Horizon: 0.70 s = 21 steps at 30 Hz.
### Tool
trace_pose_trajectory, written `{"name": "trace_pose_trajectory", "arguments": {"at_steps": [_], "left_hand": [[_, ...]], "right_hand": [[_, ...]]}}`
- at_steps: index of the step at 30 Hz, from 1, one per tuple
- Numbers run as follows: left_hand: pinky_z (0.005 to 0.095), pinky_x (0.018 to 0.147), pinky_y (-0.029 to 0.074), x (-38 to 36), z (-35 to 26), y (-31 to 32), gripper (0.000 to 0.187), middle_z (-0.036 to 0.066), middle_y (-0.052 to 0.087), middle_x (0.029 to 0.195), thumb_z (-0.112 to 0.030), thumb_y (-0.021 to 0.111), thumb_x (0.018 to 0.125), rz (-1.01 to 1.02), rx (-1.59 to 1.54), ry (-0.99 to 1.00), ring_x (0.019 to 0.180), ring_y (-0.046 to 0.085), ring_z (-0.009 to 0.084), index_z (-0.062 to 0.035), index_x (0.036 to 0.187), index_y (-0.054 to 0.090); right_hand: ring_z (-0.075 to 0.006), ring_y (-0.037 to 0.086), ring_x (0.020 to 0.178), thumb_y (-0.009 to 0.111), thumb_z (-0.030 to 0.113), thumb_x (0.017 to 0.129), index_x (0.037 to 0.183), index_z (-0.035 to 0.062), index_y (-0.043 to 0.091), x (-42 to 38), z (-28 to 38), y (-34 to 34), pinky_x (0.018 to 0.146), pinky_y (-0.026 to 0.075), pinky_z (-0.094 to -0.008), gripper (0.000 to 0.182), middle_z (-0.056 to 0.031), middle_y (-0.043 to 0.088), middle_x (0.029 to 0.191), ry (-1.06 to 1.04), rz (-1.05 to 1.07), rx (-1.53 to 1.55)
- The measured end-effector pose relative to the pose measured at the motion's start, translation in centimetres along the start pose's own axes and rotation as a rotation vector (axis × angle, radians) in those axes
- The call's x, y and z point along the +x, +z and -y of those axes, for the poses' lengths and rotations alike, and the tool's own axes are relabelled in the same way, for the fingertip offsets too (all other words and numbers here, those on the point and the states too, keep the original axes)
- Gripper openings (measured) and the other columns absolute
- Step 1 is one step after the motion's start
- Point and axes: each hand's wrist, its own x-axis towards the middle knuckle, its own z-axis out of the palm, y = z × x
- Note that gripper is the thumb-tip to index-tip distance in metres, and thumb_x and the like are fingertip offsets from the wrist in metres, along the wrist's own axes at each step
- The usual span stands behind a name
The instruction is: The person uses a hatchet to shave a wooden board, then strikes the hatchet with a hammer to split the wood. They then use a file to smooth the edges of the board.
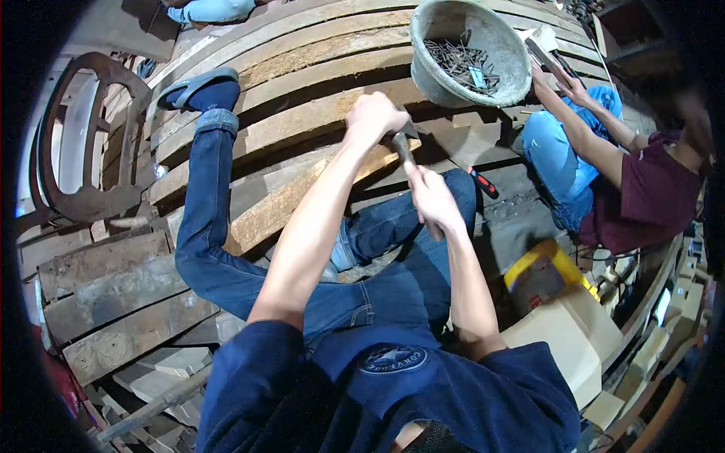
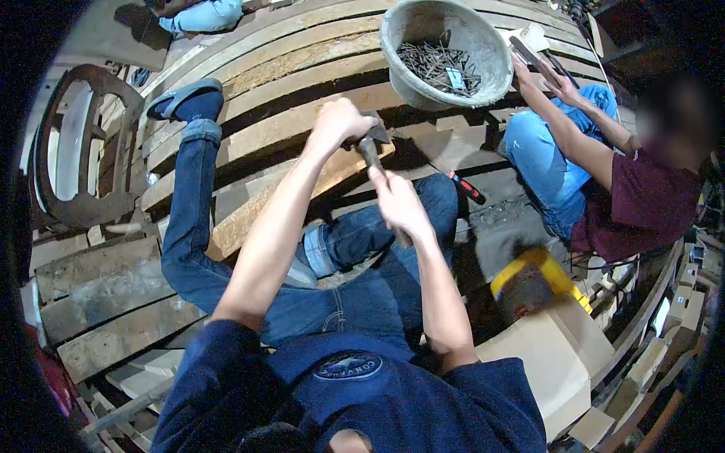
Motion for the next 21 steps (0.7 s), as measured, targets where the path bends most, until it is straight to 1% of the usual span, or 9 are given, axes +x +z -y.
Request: {"name": "trace_pose_trajectory", "arguments": {"at_steps": [2, 3, 6, 9, 11, 13, 17, 18, 21], "left_hand": [[0.0433, 0.085, 0.057, -1.1, 2.5, -0.3, 0.055, 0.026, 0.072, 0.097, -0.046, 0.073, 0.076, -0.065, -0.054, 0.009, 0.095, 0.072, 0.0378, 0.0043, 0.099, 0.073], [0.0431, 0.083, 0.057, -3.0, 3.3, -1.6, 0.059, 0.029, 0.071, 0.094, -0.049, 0.074, 0.076, -0.022, -0.134, -0.034, 0.094, 0.072, 0.0382, 0.0061, 0.096, 0.073], [0.0433, 0.081, 0.057, -4.3, 6.9, -1.2, 0.056, 0.03, 0.071, 0.087, -0.049, 0.074, 0.077, -0.125, -0.115, -0.074, 0.09, 0.072, 0.0379, 0.0067, 0.088, 0.073], [0.0444, 0.079, 0.056, -6.6, 8.6, -1.9, 0.058, 0.029, 0.07, 0.083, -0.049, 0.073, 0.08, -0.136, -0.101, -0.134, 0.087, 0.072, 0.039, 0.0084, 0.084, 0.072], [0.0439, 0.079, 0.056, -7.2, 9.9, -1.9, 0.058, 0.029, 0.07, 0.084, -0.05, 0.073, 0.08, -0.132, -0.104, -0.164, 0.088, 0.072, 0.0392, 0.0081, 0.085, 0.072], [0.0433, 0.079, 0.056, -7.3, 11.4, -1.0, 0.059, 0.028, 0.071, 0.084, -0.051, 0.072, 0.081, -0.242, -0.044, -0.14, 0.088, 0.072, 0.0386, 0.0082, 0.082, 0.072], [0.0401, 0.077, 0.057, -8.4, 12.2, -1.4, 0.056, 0.021, 0.07, 0.066, -0.048, 0.069, 0.086, -0.108, -0.171, -0.21, 0.074, 0.073, 0.0315, 0.006, 0.074, 0.072], [0.0392, 0.076, 0.057, -8.4, 12.4, -0.9, 0.055, 0.017, 0.068, 0.061, -0.048, 0.068, 0.087, -0.139, -0.152, -0.201, 0.069, 0.073, 0.0289, 0.0049, 0.073, 0.072], [0.0384, 0.074, 0.057, -7.7, 13.8, 0.3, 0.058, 0.017, 0.068, 0.061, -0.051, 0.069, 0.085, -0.017, -0.314, -0.175, 0.069, 0.073, 0.0287, 0.0055, 0.076, 0.072]], "right_hand": [[-0.0233, 0.061, 0.049, 0.046, 0.044, 0.103, 0.086, -0.0041, 0.056, -1.1, 1.1, 0.7, 0.048, 0.048, -0.0387, 0.052, -0.0161, 0.059, 0.063, -0.033, 0.065, -0.044], [-0.0297, 0.066, 0.06, 0.05, 0.045, 0.102, 0.087, -0.0049, 0.057, -1.5, 1.3, 1.4, 0.057, 0.05, -0.0428, 0.052, -0.0211, 0.061, 0.067, -0.066, 0.061, -0.07], [-0.0403, 0.066, 0.071, 0.059, 0.043, 0.096, 0.086, -0.0051, 0.058, -2.0, 1.5, 2.9, 0.068, 0.05, -0.0476, 0.049, -0.0274, 0.063, 0.074, -0.167, 0.103, -0.192], [-0.041, 0.065, 0.071, 0.059, 0.04, 0.096, 0.087, -0.0053, 0.059, -2.2, 1.5, 4.6, 0.067, 0.049, -0.0475, 0.046, -0.0285, 0.064, 0.076, -0.196, 0.144, -0.186], [-0.0439, 0.067, 0.078, 0.059, 0.04, 0.096, 0.089, -0.0061, 0.06, -2.7, 2.1, 5.1, 0.07, 0.05, -0.0479, 0.047, -0.0295, 0.065, 0.079, -0.175, 0.185, -0.22], [-0.0442, 0.067, 0.079, 0.059, 0.04, 0.096, 0.092, -0.0066, 0.061, -2.4, 1.4, 6.4, 0.072, 0.051, -0.0487, 0.047, -0.0295, 0.065, 0.079, -0.209, 0.182, -0.237], [-0.0457, 0.067, 0.082, 0.059, 0.039, 0.096, 0.094, -0.0081, 0.06, -2.9, 1.8, 6.8, 0.07, 0.051, -0.0496, 0.047, -0.0318, 0.065, 0.081, -0.163, 0.229, -0.265], [-0.0466, 0.067, 0.083, 0.059, 0.038, 0.096, 0.097, -0.0087, 0.058, -2.7, 1.4, 6.9, 0.07, 0.051, -0.0511, 0.047, -0.0326, 0.064, 0.081, -0.19, 0.24, -0.272], [-0.0316, 0.06, 0.056, 0.061, 0.035, 0.096, 0.097, -0.0056, 0.058, -3.4, 0.8, 6.6, 0.056, 0.044, -0.0437, 0.04, -0.0245, 0.059, 0.065, -0.196, 0.188, -0.218]]}}
